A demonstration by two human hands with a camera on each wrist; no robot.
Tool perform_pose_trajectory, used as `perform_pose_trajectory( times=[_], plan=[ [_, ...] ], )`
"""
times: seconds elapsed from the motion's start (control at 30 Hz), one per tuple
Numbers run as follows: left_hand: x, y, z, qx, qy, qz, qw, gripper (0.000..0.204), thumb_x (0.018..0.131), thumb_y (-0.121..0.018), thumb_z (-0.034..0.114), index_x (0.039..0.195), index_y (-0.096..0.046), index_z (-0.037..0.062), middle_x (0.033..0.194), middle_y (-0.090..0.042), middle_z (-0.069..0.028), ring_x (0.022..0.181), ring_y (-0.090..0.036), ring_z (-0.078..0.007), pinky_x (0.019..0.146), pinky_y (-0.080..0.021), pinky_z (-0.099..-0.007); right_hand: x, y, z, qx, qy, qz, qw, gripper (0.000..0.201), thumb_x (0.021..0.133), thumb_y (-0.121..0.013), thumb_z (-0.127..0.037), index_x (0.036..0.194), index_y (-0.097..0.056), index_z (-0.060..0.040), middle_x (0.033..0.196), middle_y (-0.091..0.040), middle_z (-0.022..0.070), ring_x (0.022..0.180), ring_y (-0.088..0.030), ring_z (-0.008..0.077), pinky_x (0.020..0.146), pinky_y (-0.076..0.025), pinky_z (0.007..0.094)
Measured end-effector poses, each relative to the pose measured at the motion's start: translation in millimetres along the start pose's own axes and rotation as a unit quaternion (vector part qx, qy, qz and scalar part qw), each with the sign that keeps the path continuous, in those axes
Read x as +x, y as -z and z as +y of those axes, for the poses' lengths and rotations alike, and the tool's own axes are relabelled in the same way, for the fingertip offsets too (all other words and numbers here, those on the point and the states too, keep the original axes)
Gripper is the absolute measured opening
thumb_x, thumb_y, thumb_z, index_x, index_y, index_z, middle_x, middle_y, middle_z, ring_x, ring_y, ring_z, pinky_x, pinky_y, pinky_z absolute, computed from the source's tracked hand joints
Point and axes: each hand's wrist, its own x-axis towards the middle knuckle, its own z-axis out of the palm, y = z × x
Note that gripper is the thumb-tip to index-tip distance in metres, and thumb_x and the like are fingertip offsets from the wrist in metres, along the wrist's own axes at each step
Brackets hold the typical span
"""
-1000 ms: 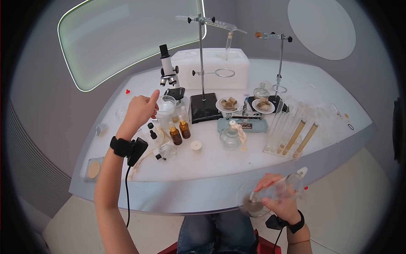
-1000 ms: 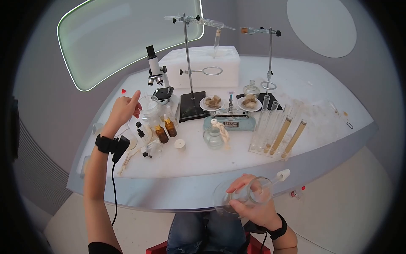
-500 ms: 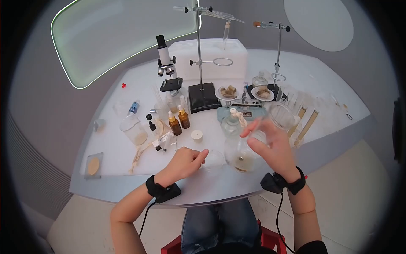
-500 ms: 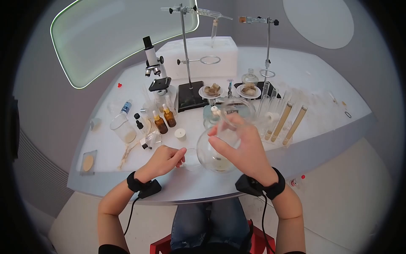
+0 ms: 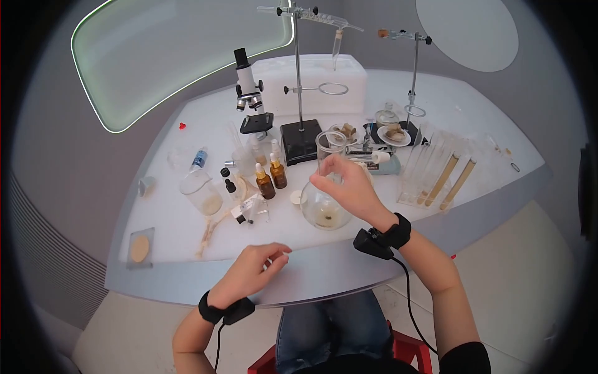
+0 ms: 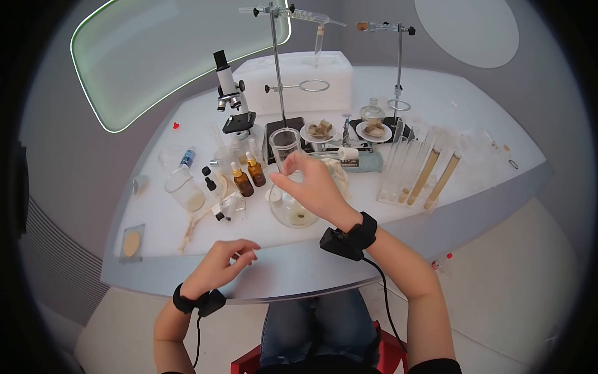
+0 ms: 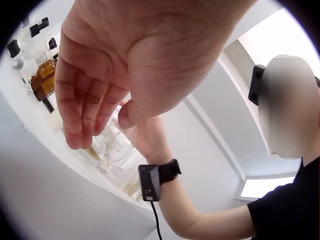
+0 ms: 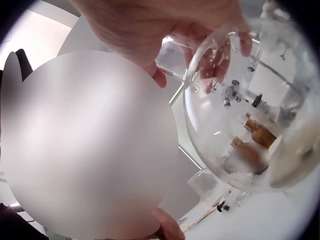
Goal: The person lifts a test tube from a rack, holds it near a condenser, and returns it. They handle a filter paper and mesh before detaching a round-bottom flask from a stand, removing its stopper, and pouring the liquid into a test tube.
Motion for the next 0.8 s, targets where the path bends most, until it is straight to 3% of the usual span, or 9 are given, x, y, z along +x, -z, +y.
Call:
perform_pose_trajectory(
  times=[0.03, 0.17, 0.33, 0.37, 0.43, 0.57, 0.7, 0.8],
  plan=[
    [-10.9, -0.6, 1.4, -0.025, -0.009, -0.001, 1.0, 0.021, 0.084, -0.051, 0.013, 0.097, -0.058, -0.0022, 0.077, -0.062, -0.0136, 0.064, -0.059, -0.0229, 0.061, -0.047, -0.0289, 0.1, -1.5, 2.9, -0.007, -0.017, -0.014, 1.0, 0.028, 0.077, -0.063, -0.026, 0.078, -0.05, -0.0009, 0.077, -0.056, 0.0056, 0.079, -0.054, 0.0136, 0.074, -0.042, 0.0268],
    [-50.5, 0.5, 11.5, -0.028, 0.01, -0.016, 0.999, 0.02, 0.083, -0.052, 0.012, 0.096, -0.059, -0.0012, 0.08, -0.063, -0.0136, 0.066, -0.059, -0.0224, 0.063, -0.047, -0.0288, 2.0, -7.8, 14.5, 0.007, -0.05, -0.014, 0.999, 0.024, 0.079, -0.062, -0.024, 0.08, -0.049, -0.0031, 0.079, -0.056, 0.0033, 0.082, -0.054, 0.0117, 0.079, -0.041, 0.0272],
    [-92.9, -12.8, 15.0, -0.116, 0.04, 0.011, 0.992, 0.018, 0.082, -0.053, 0.008, 0.097, -0.06, 0.0, 0.08, -0.064, -0.0115, 0.07, -0.062, -0.02, 0.066, -0.047, -0.0265, 1.4, -7.4, 12.4, 0.02, -0.034, 0.0, 0.999, 0.03, 0.076, -0.063, -0.027, 0.079, -0.05, 0.0001, 0.075, -0.057, 0.0076, 0.076, -0.055, 0.0147, 0.072, -0.043, 0.0287],
    [-100.4, -13.9, 17.1, -0.18, 0.098, -0.017, 0.979, 0.019, 0.082, -0.056, 0.012, 0.097, -0.061, 0.0012, 0.092, -0.063, -0.0148, 0.086, -0.061, -0.0227, 0.077, -0.045, -0.0264, 2.0, -6.2, 12.2, 0.032, -0.037, -0.01, 0.999, 0.029, 0.076, -0.063, -0.025, 0.078, -0.049, 0.0002, 0.076, -0.056, 0.0068, 0.076, -0.054, 0.0137, 0.072, -0.042, 0.0281],
    [-107.7, -26.1, 22.6, -0.165, 0.083, 0.011, 0.983, 0.02, 0.08, -0.051, 0.004, 0.096, -0.06, -0.0017, 0.082, -0.064, -0.0117, 0.078, -0.062, -0.0199, 0.074, -0.047, -0.0296, 5.3, -3.7, 13.1, 0.026, -0.035, -0.037, 0.998, 0.027, 0.075, -0.062, -0.024, 0.079, -0.049, 0.0, 0.076, -0.056, 0.0062, 0.076, -0.053, 0.013, 0.072, -0.042, 0.0274],
    [-119.1, -41.5, 11.7, -0.209, 0.099, 0.018, 0.973, 0.02, 0.081, -0.05, 0.005, 0.097, -0.059, -0.0033, 0.082, -0.064, -0.0117, 0.079, -0.062, -0.0197, 0.074, -0.047, -0.0297, 10.3, -5.0, 22.3, 0.048, -0.017, -0.095, 0.994, 0.024, 0.074, -0.061, -0.021, 0.08, -0.049, -0.0009, 0.076, -0.054, 0.0046, 0.075, -0.051, 0.0118, 0.073, -0.041, 0.0259],
    [-123.6, -50.9, 6.5, -0.259, 0.11, 0.034, 0.959, 0.02, 0.083, -0.05, 0.006, 0.096, -0.059, -0.0048, 0.082, -0.064, -0.0116, 0.081, -0.061, -0.0193, 0.077, -0.046, -0.0298, 10.1, -2.8, 19.4, 0.055, -0.024, -0.106, 0.993, 0.028, 0.073, -0.064, -0.026, 0.079, -0.049, -0.002, 0.078, -0.054, 0.0046, 0.077, -0.051, 0.0126, 0.073, -0.041, 0.0261],
    [-124.4, -53.4, 8.2, -0.263, 0.114, 0.035, 0.957, 0.02, 0.083, -0.05, 0.007, 0.096, -0.059, -0.0049, 0.083, -0.064, -0.0117, 0.082, -0.061, -0.0191, 0.078, -0.046, -0.0299, 9.3, -1.0, 18.5, -0.016, 0.008, -0.081, 0.997, 0.037, 0.07, -0.068, -0.033, 0.081, -0.05, -0.0024, 0.081, -0.053, 0.0049, 0.079, -0.051, 0.0143, 0.074, -0.041, 0.0268]
  ],
)
